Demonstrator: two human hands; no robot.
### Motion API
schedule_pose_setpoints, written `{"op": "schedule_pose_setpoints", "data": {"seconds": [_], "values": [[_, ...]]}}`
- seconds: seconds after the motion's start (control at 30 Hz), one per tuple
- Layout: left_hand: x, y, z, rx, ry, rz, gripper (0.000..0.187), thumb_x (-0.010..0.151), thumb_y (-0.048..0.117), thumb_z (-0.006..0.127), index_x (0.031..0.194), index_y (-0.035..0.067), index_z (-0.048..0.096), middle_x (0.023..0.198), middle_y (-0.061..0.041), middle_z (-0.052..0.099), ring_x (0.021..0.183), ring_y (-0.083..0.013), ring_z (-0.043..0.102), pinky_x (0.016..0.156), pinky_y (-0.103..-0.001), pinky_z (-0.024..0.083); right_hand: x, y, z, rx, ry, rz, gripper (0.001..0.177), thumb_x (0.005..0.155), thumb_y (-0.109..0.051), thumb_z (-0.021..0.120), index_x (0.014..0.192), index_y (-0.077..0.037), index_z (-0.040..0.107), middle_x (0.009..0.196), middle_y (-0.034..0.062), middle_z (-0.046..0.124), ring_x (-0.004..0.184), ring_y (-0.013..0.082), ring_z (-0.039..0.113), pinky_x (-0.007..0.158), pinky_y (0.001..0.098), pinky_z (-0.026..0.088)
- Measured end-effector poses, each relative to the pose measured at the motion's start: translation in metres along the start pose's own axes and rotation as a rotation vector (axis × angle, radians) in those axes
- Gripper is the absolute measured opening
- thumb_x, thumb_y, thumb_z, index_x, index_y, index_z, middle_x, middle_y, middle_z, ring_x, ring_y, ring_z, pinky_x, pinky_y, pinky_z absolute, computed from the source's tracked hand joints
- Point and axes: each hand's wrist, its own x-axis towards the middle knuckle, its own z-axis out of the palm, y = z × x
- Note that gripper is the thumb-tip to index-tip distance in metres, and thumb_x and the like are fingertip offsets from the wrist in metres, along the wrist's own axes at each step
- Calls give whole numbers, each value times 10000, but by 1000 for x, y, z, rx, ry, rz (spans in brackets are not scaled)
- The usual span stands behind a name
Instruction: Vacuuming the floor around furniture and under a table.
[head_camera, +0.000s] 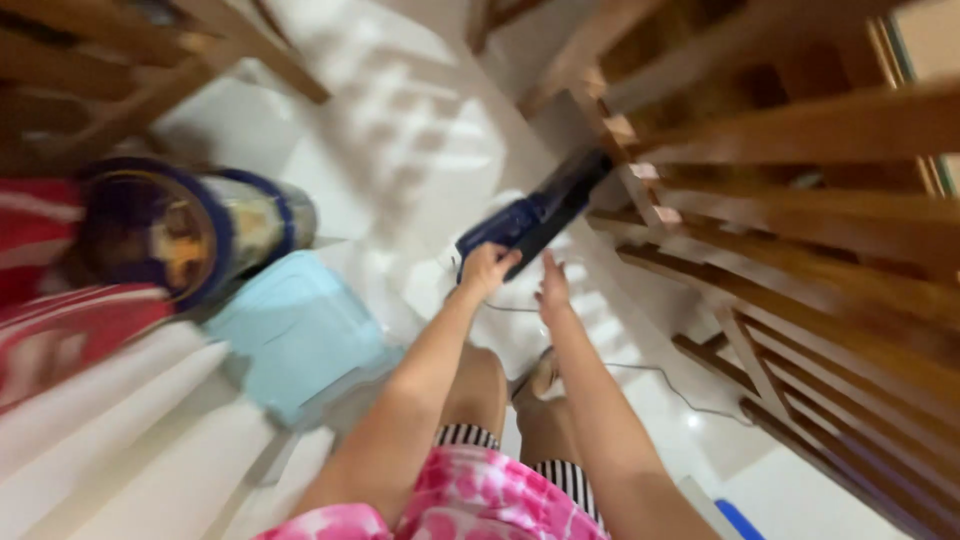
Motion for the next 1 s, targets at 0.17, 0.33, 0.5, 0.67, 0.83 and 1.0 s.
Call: {"op": "schedule_pose_setpoints", "data": {"seconds": [0.17, 0.33, 0.5, 0.67, 0.83, 1.0], "values": [[58, 24, 44, -166, -111, -64, 466, 894, 506, 612, 844, 67, 759, 655, -185, 689, 638, -364, 727, 637, -446, 539, 65, 37, -20, 209, -28, -71, 956, 929, -659, 511, 1653, -191, 98, 1662, 51, 283, 1354, 328, 400, 1092, 488, 375], [76, 7, 105, -93, -28, 53, 509, 941, 483, 613, 757, 23, 732, 642, -189, 668, 635, -353, 682, 612, -457, 486, 89, 61, -75, 288, -9, -91, 765, 953, -580, 526, 1540, -105, 402, 1486, 105, 514, 1235, 295, 531, 1036, 452, 444], [7, -18, 85, -119, 14, -40, 510, 927, 467, 639, 737, 1, 717, 638, -202, 652, 605, -350, 649, 612, -456, 454, 39, 76, -99, 212, -76, -107, 691, 984, -526, 549, 1466, -33, 491, 1323, 120, 648, 1110, 256, 599, 979, 377, 496], [-123, -34, 31, -177, 123, -69, 489, 897, 458, 664, 805, -17, 730, 642, -193, 665, 593, -317, 619, 601, -440, 450, -21, 77, -93, 77, -141, -214, 676, 967, -507, 595, 1414, -1, 556, 1251, 102, 665, 995, 215, 586, 911, 361, 513], [-273, 35, -34, -84, 251, -188, 495, 867, 496, 648, 829, 19, 777, 664, -175, 702, 632, -287, 687, 623, -405, 477, -79, 66, -76, -180, -174, -331, 734, 961, -582, 580, 1458, -42, 584, 1149, 100, 662, 955, 167, 553, 840, 331, 485], [-417, 145, -53, -74, 388, -241, 481, 879, 486, 660, 867, 27, 804, 705, -192, 716, 651, -271, 711, 642, -396, 499, -206, 54, -73, -241, -348, -166, 1080, 761, -804, 576, 1612, -194, 311, 1344, 93, 520, 1027, 262, 487, 804, 405, 458]]}}
